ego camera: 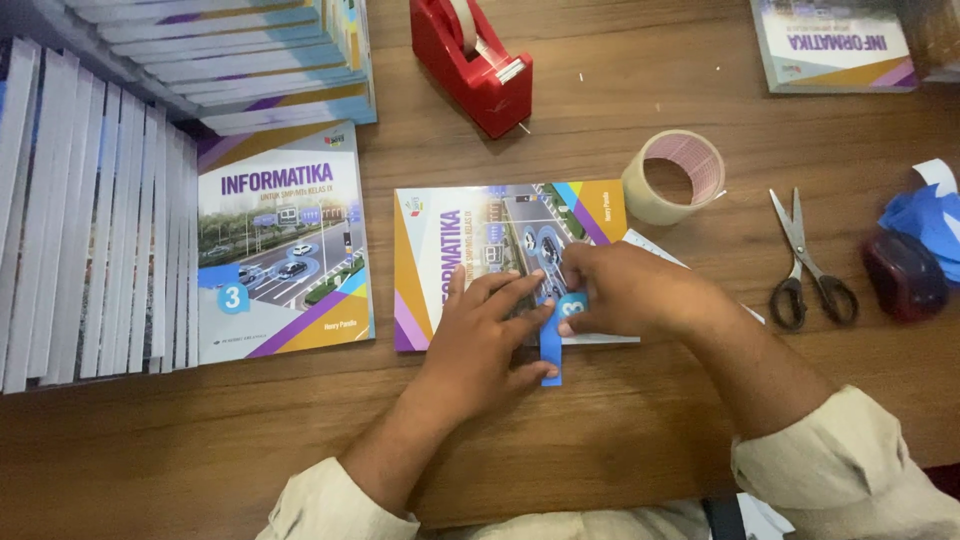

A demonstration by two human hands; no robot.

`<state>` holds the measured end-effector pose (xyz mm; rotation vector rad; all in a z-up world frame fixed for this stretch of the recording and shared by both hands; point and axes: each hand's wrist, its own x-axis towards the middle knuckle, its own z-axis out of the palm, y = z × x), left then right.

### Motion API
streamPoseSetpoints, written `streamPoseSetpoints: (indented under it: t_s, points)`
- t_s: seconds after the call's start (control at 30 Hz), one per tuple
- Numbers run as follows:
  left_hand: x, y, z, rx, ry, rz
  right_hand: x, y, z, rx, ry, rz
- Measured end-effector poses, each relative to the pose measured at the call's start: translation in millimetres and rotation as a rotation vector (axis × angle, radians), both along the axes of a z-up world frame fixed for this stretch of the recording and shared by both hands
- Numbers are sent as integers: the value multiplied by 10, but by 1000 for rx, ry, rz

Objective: Cutting and applying blue labels to the covers of textbooks using scissors and tape.

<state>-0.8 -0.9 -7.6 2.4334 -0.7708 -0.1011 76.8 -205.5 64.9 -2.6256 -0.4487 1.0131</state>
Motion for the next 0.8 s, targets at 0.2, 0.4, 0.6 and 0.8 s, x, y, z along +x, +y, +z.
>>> streamPoseSetpoints:
  t_s: [0.2,0.4,0.6,0.8]
  points:
    - [-1,17,-4,-5,-22,-17,-44,-282,-264,118,71,-62]
    - [-47,-1,-70,-145,-131,31,-290,-659,-570,700,99,-312]
    - [-5,5,7,-282,-350,137,-128,-1121,-814,572,-1020,-362]
    - [-38,-38,8,-297,-336,96,181,-1214,-1167,230,-1264,-281]
